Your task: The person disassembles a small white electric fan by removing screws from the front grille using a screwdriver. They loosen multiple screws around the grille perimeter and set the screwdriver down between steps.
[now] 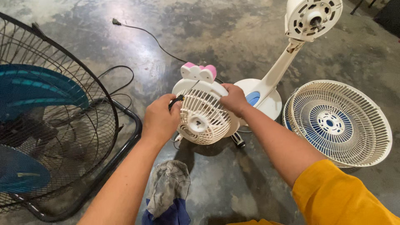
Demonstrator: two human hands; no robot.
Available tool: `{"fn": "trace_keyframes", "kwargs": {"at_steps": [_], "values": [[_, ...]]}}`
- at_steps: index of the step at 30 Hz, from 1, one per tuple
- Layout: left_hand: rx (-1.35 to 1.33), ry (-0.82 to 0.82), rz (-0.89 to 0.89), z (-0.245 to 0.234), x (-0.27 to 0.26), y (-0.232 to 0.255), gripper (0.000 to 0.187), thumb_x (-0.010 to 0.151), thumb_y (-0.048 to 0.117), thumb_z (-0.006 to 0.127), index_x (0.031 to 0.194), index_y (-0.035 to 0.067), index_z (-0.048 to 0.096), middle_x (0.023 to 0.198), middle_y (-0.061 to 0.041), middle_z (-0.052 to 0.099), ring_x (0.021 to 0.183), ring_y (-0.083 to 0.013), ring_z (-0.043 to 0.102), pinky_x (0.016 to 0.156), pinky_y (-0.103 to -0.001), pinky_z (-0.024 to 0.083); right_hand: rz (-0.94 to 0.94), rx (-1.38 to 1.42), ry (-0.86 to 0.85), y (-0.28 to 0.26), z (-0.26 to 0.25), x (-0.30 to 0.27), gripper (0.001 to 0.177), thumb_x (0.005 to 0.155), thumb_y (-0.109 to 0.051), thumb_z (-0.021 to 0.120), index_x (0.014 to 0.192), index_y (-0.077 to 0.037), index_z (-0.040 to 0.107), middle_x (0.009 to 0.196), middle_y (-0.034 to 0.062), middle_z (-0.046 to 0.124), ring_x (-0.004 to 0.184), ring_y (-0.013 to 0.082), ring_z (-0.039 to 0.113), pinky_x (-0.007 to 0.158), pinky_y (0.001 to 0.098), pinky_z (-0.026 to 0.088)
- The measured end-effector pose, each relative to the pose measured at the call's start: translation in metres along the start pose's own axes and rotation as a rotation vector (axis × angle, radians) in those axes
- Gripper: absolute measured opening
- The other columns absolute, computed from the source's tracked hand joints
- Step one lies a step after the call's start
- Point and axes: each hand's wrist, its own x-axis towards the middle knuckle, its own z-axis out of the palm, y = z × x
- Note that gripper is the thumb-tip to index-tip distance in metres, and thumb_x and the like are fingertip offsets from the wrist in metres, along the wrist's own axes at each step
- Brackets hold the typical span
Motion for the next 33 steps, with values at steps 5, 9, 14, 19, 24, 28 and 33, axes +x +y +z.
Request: {"fn": "trace_keyframes", "kwargs": {"at_steps": [5,9,14,19,24,28,33], "values": [[-0.048,0.002,0.129,0.023,0.003,0.001,0.032,0.091,0.017,0.064,0.118,0.002,0.069,0.105,-0.024,0.073,0.099,-0.0438,0.068,0.088,-0.050,0.053,-0.004,0.018,-0.024,0.005,-0.011,-0.002,0.053,0.070,0.000,0.063,0.121,-0.010,0.074,0.104,0.0076,0.077,0.092,0.0175,0.071,0.085,0.0295,0.054],[-0.094,0.014,0.154,0.041,0.003,0.007,0.030,0.090,0.015,0.063,0.116,0.001,0.070,0.106,-0.025,0.072,0.100,-0.0436,0.067,0.089,-0.050,0.052,0.003,0.068,-0.029,0.003,-0.014,-0.004,0.053,0.070,0.002,0.062,0.121,-0.010,0.074,0.105,0.0058,0.076,0.093,0.0162,0.070,0.085,0.0287,0.055],[-0.045,-0.012,0.110,0.046,0.005,0.015,0.030,0.090,0.015,0.062,0.116,0.001,0.069,0.105,-0.025,0.071,0.101,-0.0448,0.066,0.090,-0.053,0.050,0.003,0.089,-0.042,-0.001,-0.018,-0.008,0.053,0.071,0.003,0.061,0.121,-0.010,0.074,0.104,0.0051,0.076,0.092,0.0152,0.069,0.084,0.0288,0.054],[-0.046,0.018,0.230,0.043,0.001,0.026,0.034,0.084,0.009,0.062,0.115,-0.003,0.055,0.118,-0.030,0.056,0.094,-0.0506,0.063,0.078,-0.055,0.052,0.078,0.168,-0.087,-0.007,-0.025,-0.013,0.056,0.071,0.006,0.057,0.121,-0.010,0.074,0.104,0.0055,0.075,0.089,0.0150,0.069,0.082,0.0294,0.055],[0.294,-0.053,0.416,0.033,0.006,0.032,0.014,0.094,0.006,0.057,0.106,0.000,0.053,0.112,-0.021,0.058,0.094,-0.0453,0.066,0.075,-0.053,0.055,0.088,0.198,-0.088,-0.012,-0.026,-0.016,0.058,0.070,0.006,0.056,0.123,-0.012,0.073,0.105,0.0038,0.074,0.091,0.0135,0.068,0.083,0.0285,0.055],[0.335,-0.074,0.434,0.031,0.012,0.038,0.011,0.096,0.009,0.058,0.100,0.000,0.055,0.104,-0.021,0.060,0.089,-0.0424,0.068,0.070,-0.051,0.057,0.033,0.185,-0.107,-0.015,-0.025,-0.019,0.054,0.070,0.006,0.057,0.119,-0.011,0.074,0.102,0.0038,0.074,0.091,0.0132,0.067,0.083,0.0273,0.053],[0.236,-0.053,0.287,0.038,0.017,0.046,0.017,0.096,0.016,0.059,0.100,-0.001,0.058,0.104,-0.025,0.064,0.086,-0.0458,0.068,0.071,-0.054,0.056,0.019,0.099,-0.079,-0.022,-0.019,-0.019,0.052,0.071,0.003,0.056,0.117,-0.015,0.073,0.100,0.0024,0.075,0.090,0.0126,0.067,0.082,0.0261,0.053]]}}
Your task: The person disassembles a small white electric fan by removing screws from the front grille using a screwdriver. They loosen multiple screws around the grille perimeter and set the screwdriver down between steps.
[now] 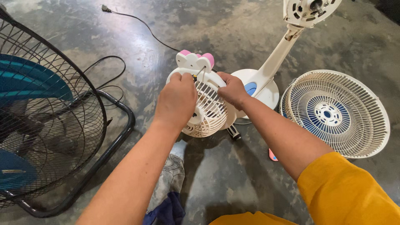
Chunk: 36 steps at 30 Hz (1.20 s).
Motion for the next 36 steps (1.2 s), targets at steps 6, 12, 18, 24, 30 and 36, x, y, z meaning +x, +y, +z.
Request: {"fn": "trace_keyframes", "kwargs": {"at_steps": [6,12,18,24,30,36], "values": [[-0.167,0.005,-0.306,0.012,0.006,0.002,0.022,0.099,0.022,0.055,0.103,0.001,0.062,0.093,-0.024,0.069,0.088,-0.0467,0.068,0.078,-0.056,0.052,-0.002,-0.032,-0.021,-0.004,0.002,-0.002,0.050,0.073,0.000,0.057,0.118,-0.015,0.071,0.099,0.0040,0.074,0.089,0.0145,0.068,0.081,0.0284,0.054],[-0.758,-0.033,-0.790,0.010,0.016,-0.008,0.025,0.098,0.022,0.053,0.107,0.000,0.060,0.087,-0.020,0.070,0.085,-0.0494,0.069,0.067,-0.053,0.049,-0.025,-0.070,-0.020,-0.006,-0.002,-0.002,0.053,0.071,0.000,0.058,0.120,-0.016,0.071,0.102,0.0042,0.075,0.091,0.0149,0.069,0.084,0.0282,0.053],[-0.375,0.060,-0.347,0.008,0.004,-0.021,0.031,0.081,0.011,0.068,0.104,-0.005,0.054,0.099,-0.026,0.064,0.087,-0.0413,0.066,0.075,-0.051,0.054,-0.006,-0.056,-0.031,-0.004,-0.003,-0.003,0.046,0.074,-0.002,0.059,0.116,-0.014,0.073,0.102,0.0054,0.075,0.092,0.0155,0.067,0.084,0.0284,0.052],[0.094,0.061,0.031,0.001,-0.012,-0.032,0.019,0.094,0.015,0.063,0.101,-0.001,0.055,0.101,-0.025,0.065,0.092,-0.0468,0.065,0.078,-0.055,0.052,-0.017,-0.081,-0.006,-0.003,0.000,-0.004,0.047,0.073,-0.003,0.059,0.116,-0.015,0.072,0.099,0.0048,0.075,0.088,0.0148,0.067,0.081,0.0291,0.053],[0.017,0.012,-0.122,0.003,-0.011,-0.028,0.024,0.097,0.024,0.061,0.095,-0.001,0.060,0.090,-0.024,0.069,0.082,-0.0467,0.066,0.074,-0.057,0.052,-0.042,-0.089,0.010,-0.007,0.007,-0.005,0.047,0.074,-0.005,0.058,0.119,-0.016,0.071,0.098,0.0044,0.075,0.086,0.0149,0.068,0.080,0.0292,0.053],[-0.643,-0.059,-0.676,0.008,0.006,-0.032,0.033,0.099,0.023,0.056,0.080,-0.002,0.066,0.075,-0.018,0.068,0.070,-0.0314,0.061,0.068,-0.054,0.047,-0.086,-0.124,-0.007,-0.009,0.010,-0.007,0.041,0.073,-0.004,0.060,0.112,-0.012,0.071,0.098,0.0066,0.075,0.089,0.0159,0.069,0.084,0.0291,0.052]]}}
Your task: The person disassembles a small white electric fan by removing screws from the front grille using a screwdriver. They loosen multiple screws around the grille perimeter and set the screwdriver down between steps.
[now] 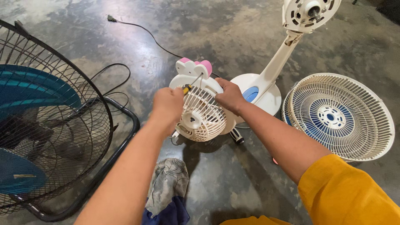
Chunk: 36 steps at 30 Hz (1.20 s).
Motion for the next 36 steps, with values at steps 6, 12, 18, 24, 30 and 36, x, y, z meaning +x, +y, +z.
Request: {"fn": "trace_keyframes", "kwargs": {"at_steps": [6,12,18,24,30,36], "values": [[0.083,-0.050,0.090,-0.005,-0.006,-0.001,0.031,0.092,0.019,0.065,0.103,-0.009,0.056,0.090,-0.022,0.066,0.082,-0.0323,0.063,0.075,-0.050,0.052,-0.018,0.010,0.015,-0.002,0.000,0.001,0.042,0.074,-0.005,0.060,0.113,-0.013,0.071,0.099,0.0066,0.075,0.090,0.0163,0.069,0.085,0.0288,0.052],[0.491,0.039,0.353,-0.012,-0.015,0.005,0.029,0.092,0.018,0.063,0.112,-0.001,0.052,0.107,-0.028,0.066,0.099,-0.0477,0.064,0.086,-0.053,0.050,0.019,0.015,0.005,-0.006,-0.001,-0.001,0.043,0.074,-0.004,0.059,0.114,-0.014,0.070,0.100,0.0066,0.074,0.093,0.0173,0.069,0.085,0.0299,0.052],[0.674,0.148,0.654,-0.018,-0.021,0.014,0.017,0.095,0.015,0.060,0.102,-0.001,0.056,0.103,-0.026,0.064,0.094,-0.0474,0.065,0.078,-0.055,0.052,-0.014,-0.004,0.007,-0.005,0.005,0.000,0.039,0.074,-0.003,0.059,0.110,-0.013,0.070,0.098,0.0073,0.074,0.090,0.0177,0.070,0.084,0.0308,0.053],[0.753,0.137,0.451,-0.016,-0.019,0.017,0.028,0.102,0.028,0.055,0.099,0.001,0.062,0.099,-0.024,0.069,0.091,-0.0451,0.068,0.080,-0.055,0.053,-0.015,-0.014,0.032,-0.004,0.008,0.001,0.036,0.074,-0.004,0.060,0.107,-0.012,0.070,0.096,0.0085,0.073,0.089,0.0190,0.069,0.083,0.0316,0.053],[0.537,0.116,0.189,-0.008,-0.004,0.018,0.033,0.105,0.032,0.052,0.108,0.000,0.060,0.101,-0.029,0.071,0.098,-0.0471,0.068,0.087,-0.055,0.052,-0.049,-0.019,0.021,-0.007,0.010,-0.001,0.036,0.075,-0.005,0.060,0.109,-0.012,0.069,0.096,0.0086,0.073,0.090,0.0189,0.069,0.083,0.0318,0.052],[0.488,-0.012,0.160,-0.009,-0.009,0.015,0.040,0.091,0.023,0.065,0.115,-0.003,0.046,0.106,-0.033,0.067,0.102,-0.0492,0.065,0.090,-0.055,0.050,-0.001,-0.007,0.029,-0.007,0.007,-0.001,0.036,0.073,-0.004,0.060,0.108,-0.012,0.070,0.097,0.0081,0.073,0.090,0.0197,0.069,0.084,0.0321,0.052]]}}
